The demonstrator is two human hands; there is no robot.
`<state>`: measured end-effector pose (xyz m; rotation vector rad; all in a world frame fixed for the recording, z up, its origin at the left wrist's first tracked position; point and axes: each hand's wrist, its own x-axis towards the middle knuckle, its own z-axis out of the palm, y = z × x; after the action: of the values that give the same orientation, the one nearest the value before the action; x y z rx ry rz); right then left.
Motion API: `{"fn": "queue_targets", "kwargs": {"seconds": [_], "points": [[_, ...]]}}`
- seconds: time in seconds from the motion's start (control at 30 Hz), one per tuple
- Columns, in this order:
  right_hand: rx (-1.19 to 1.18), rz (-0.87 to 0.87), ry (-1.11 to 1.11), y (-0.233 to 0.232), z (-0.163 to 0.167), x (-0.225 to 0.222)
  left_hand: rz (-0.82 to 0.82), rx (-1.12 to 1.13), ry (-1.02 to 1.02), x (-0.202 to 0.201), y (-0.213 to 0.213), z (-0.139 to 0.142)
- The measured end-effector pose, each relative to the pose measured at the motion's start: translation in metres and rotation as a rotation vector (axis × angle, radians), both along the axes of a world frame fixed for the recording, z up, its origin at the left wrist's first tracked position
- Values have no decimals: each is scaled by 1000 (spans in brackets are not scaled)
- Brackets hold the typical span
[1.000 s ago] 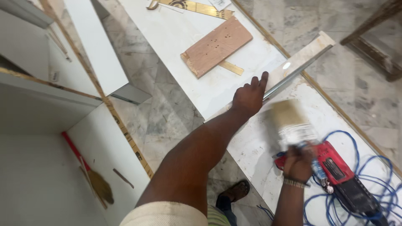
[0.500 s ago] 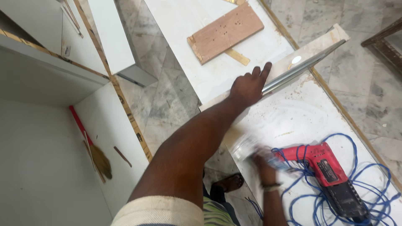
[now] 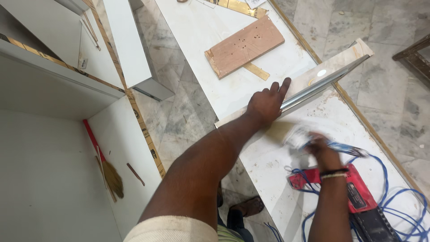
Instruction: The person uses a brush to sweep dust and debris from a white countertop and a wooden board. They move a metal rail aside to reach the area underneath, then sweep the rail itself before returning it to its original position.
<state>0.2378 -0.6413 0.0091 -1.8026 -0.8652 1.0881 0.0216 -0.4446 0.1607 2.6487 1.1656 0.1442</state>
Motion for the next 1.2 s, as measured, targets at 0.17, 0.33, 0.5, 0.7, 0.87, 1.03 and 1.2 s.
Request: {"fn": "queue_targets", "kwargs": {"seconds": [0.17,0.33,0.5,0.7,0.87,1.03,1.2], "points": [[680,-834,649,60,-2,17,15,-4,23,1,-1,2],[279,-154,372,7,-15,-93,-3,35,-77,0,1,-11],[50,436,-471,-41,13,-51,-20,145,-206,-2,-2,-33],[272,-531,724,-24,25,-28,3,125,-186,7,5,-49],[314,-484,640,-69,3,-75,15,143,-190,15,2,-59],[-111,332,350,-139,5,-145,-22,-34,-286,12,3,-23],[-415,545,417,-183,33,-239,26,-446,-747,-90,1,-4]]}}
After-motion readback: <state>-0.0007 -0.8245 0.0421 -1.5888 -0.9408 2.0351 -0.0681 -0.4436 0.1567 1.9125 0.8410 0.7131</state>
